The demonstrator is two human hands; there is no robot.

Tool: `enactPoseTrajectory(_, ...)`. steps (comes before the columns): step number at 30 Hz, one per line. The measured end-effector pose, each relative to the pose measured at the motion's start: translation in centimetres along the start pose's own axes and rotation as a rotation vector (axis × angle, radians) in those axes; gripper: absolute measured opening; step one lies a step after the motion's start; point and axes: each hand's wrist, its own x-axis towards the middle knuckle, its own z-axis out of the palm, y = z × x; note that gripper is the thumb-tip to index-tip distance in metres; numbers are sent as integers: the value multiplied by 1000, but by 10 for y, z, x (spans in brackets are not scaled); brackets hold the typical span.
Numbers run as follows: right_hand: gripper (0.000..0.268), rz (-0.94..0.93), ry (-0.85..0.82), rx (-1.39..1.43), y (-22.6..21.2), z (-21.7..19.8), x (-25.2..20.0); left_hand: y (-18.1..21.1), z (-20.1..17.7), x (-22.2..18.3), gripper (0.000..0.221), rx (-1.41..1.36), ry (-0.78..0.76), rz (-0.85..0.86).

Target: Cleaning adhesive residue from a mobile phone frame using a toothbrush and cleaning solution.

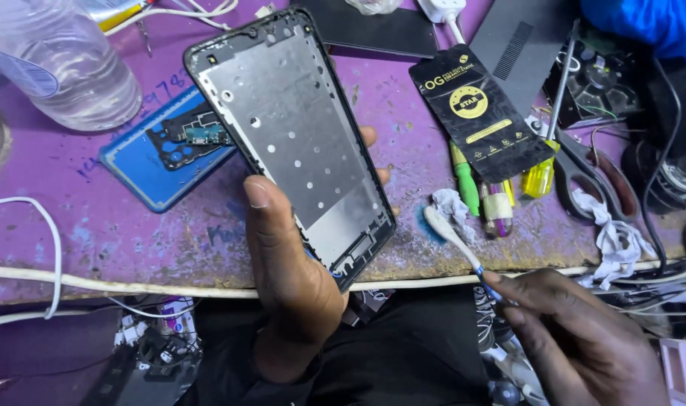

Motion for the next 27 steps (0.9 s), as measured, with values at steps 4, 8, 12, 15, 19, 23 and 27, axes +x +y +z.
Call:
enactPoseTrajectory(4, 40, 14, -56, -60, 5, 2, 0, 0, -2, 0, 80, 3, -31, 3)
enactPoseTrajectory(8, 40, 19, -86, -12, 3, 10, 0, 0, 6, -1, 83, -49, 76, -70)
enactPoseTrajectory(12, 42, -22, -111, -20, 6, 19, -8, 3, 4, -3, 81, 8, 45, -39)
enactPoseTrajectory(15, 39, -81, -156, -12, 3, 24, -15, 0, 2, -2, 80, 102, 12, 27)
enactPoseTrajectory(19, 36, -101, -211, 20, -5, 25, -18, -2, 3, -2, 83, 81, 20, 27)
enactPoseTrajectory(23, 39, -10, -106, 4, 2, 27, -15, -4, 2, -3, 86, 35, 42, 36)
enactPoseTrajectory(27, 38, -127, -179, -10, 4, 27, -19, -6, 0, -3, 82, 36, 21, 76)
